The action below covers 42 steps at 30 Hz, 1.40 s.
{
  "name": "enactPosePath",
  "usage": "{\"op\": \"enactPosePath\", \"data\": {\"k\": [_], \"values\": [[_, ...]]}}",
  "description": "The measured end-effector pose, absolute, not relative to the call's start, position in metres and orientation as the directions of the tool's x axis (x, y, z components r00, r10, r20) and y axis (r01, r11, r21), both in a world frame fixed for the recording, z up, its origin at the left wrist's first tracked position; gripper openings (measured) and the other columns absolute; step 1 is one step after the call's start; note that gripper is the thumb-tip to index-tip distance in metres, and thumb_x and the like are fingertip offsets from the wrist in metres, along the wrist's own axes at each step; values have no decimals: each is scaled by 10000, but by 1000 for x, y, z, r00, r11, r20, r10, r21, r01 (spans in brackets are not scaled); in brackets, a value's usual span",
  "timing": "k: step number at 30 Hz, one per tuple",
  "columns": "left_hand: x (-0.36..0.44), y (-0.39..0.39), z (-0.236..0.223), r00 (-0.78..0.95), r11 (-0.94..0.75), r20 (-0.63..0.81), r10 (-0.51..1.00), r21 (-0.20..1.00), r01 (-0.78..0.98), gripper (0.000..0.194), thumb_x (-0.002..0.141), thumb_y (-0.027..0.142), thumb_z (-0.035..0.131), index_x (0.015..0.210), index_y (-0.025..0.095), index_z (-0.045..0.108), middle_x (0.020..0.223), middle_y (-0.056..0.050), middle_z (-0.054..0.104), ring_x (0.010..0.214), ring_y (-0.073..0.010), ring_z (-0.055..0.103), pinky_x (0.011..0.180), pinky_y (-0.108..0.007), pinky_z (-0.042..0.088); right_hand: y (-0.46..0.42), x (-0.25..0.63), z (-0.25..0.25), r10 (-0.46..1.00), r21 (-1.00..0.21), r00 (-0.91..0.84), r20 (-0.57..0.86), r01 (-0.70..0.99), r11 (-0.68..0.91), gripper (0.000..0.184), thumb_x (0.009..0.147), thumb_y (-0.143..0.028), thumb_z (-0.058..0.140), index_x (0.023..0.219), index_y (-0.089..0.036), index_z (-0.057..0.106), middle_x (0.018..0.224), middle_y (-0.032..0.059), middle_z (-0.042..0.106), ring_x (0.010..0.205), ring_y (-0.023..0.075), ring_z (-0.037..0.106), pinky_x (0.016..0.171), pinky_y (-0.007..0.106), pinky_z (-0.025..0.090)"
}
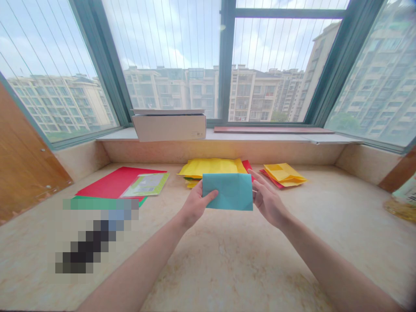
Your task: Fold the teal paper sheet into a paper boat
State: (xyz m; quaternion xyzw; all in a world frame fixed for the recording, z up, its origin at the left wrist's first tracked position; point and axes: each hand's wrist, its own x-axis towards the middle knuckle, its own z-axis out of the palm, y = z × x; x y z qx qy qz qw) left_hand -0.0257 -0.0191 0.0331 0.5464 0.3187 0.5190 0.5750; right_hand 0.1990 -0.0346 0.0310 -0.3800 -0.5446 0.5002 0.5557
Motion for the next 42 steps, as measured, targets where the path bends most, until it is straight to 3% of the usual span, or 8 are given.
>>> {"op": "enactPosePath", "data": {"k": [5,9,12,19,27,33,37,42], "values": [[-26,-18,31,236,-148,215,948,952,-269,557,715,331,826,1199,179,596,1161,-101,713,1014,-253,681,897,-369,537,-35,197,29,968,-992,-220,116,-78,101,511,845,-591,613,1147,-180,641,875,79,720,670,198,684,538,305,577],[-26,-24,28,359,-21,127,925,958,-284,538,769,401,776,1223,176,597,1157,-129,707,997,-271,693,863,-392,554,-33,194,22,972,-979,-113,205,-18,204,501,816,-617,627,1044,-171,655,722,38,681,546,174,634,442,297,552],[-26,-28,28,437,98,-2,899,975,-197,573,829,492,692,1287,178,552,1118,-155,713,866,-271,728,731,-387,587,-34,191,19,961,-960,-53,271,55,274,478,838,-640,580,924,-175,651,665,22,656,520,171,629,430,287,533],[-23,-26,29,313,-50,80,947,993,-103,554,764,547,731,1066,98,614,803,-118,732,600,-238,712,534,-310,560,-39,187,20,958,-967,-215,187,133,219,545,878,-689,463,837,-159,586,628,50,695,470,175,669,428,249,501],[-21,-27,25,371,-22,88,925,984,-178,495,831,570,642,1010,110,615,752,-83,713,514,-186,681,434,-245,489,-42,189,19,985,-967,-40,168,186,173,516,853,-694,499,698,-203,537,372,-31,539,237,93,393,262,191,211],[-22,-28,27,385,-35,111,916,979,-199,490,856,565,610,1019,104,602,738,-88,708,505,-195,684,387,-228,459,-41,186,17,980,-975,-85,180,119,190,547,859,-712,471,645,-210,507,363,-18,536,258,103,427,273,190,254],[-19,-30,29,260,-78,114,959,986,-144,523,842,616,594,965,108,591,716,-93,711,522,-222,701,410,-251,497,-39,187,15,976,-963,-56,209,161,216,527,849,-714,486,684,-214,512,348,-46,499,237,96,372,268,190,211],[-22,-25,30,138,-171,180,974,982,-75,470,796,600,658,816,144,547,514,-5,620,370,-176,617,319,-207,393,-37,190,16,964,-967,-224,143,177,185,590,858,-736,439,647,-193,530,437,20,599,344,132,520,355,216,345]]}}
